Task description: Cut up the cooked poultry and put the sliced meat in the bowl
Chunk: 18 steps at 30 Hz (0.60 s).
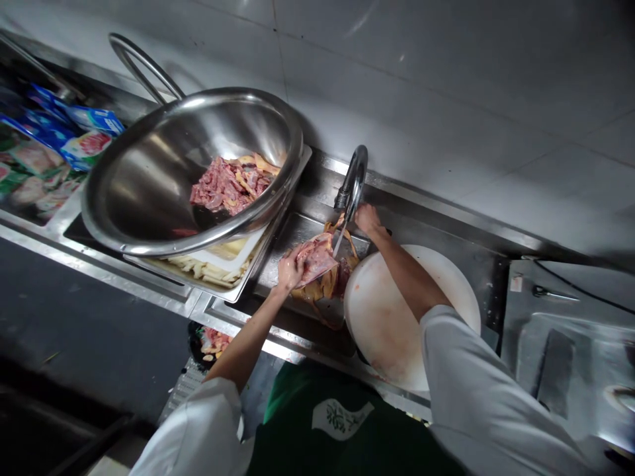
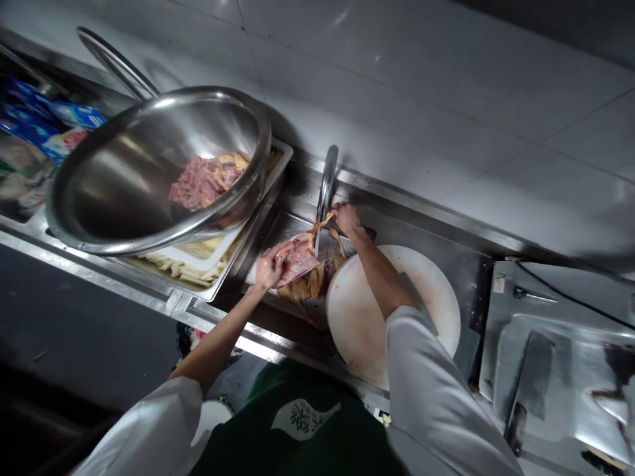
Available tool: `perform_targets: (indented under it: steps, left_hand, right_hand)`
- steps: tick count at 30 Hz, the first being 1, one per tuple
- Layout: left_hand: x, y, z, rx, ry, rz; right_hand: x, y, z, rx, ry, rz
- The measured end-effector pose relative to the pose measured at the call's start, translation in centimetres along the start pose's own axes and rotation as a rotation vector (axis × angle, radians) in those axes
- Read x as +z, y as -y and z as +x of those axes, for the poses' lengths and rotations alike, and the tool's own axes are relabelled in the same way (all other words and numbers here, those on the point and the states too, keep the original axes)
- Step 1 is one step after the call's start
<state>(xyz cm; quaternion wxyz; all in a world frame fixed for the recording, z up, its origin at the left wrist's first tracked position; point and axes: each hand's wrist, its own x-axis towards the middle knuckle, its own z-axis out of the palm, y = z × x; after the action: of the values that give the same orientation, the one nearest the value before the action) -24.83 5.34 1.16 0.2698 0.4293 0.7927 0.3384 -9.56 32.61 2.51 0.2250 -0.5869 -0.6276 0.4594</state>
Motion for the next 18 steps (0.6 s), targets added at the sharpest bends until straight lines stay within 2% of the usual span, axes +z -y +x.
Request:
perform_targets:
  steps: [2,4,7,10,13,15,18]
  left_hand:
    - [-0.8,-0.4,-0.5,0.022,0.008,0.007]
    - [-1.5,-1.0,-1.2,0.044,0.0,0.007]
    - [-2.7,-2.2,-3.0,0.06,-0.021,0.063]
    - [-4.0,-3.8,-5.3,0.034,0.004,0.231]
    - [-5.6,-5.9,-7.3,0.044,0.019,0.416]
    - [-6.5,-7.6,-7.9,0.064,0.023,0.518]
    - [-6.9,-10.2,-8.5,0.073,0.049,0.65]
  right_hand:
    - [-1.3,0.2,-0.6,-0.115,0.001,-0.226]
    - [-3.4,-0.1,-2.9,-0.24,-0.003,-0.387]
    - [-8.7,-2.7,-10.1,-0.328,-0.07,-0.53]
    - [-15.4,-8.0,-20.9,-0.179,-0.131,-0.706]
    - [-20.1,-14.0,-31.2,0.141,-0.173,-0.951]
    - [-21.5,-16.9,-35.5,0.228,-0.137,-1.018]
    - [-22.5,-19.1,-37.4,0.206,-0.077,-1.007]
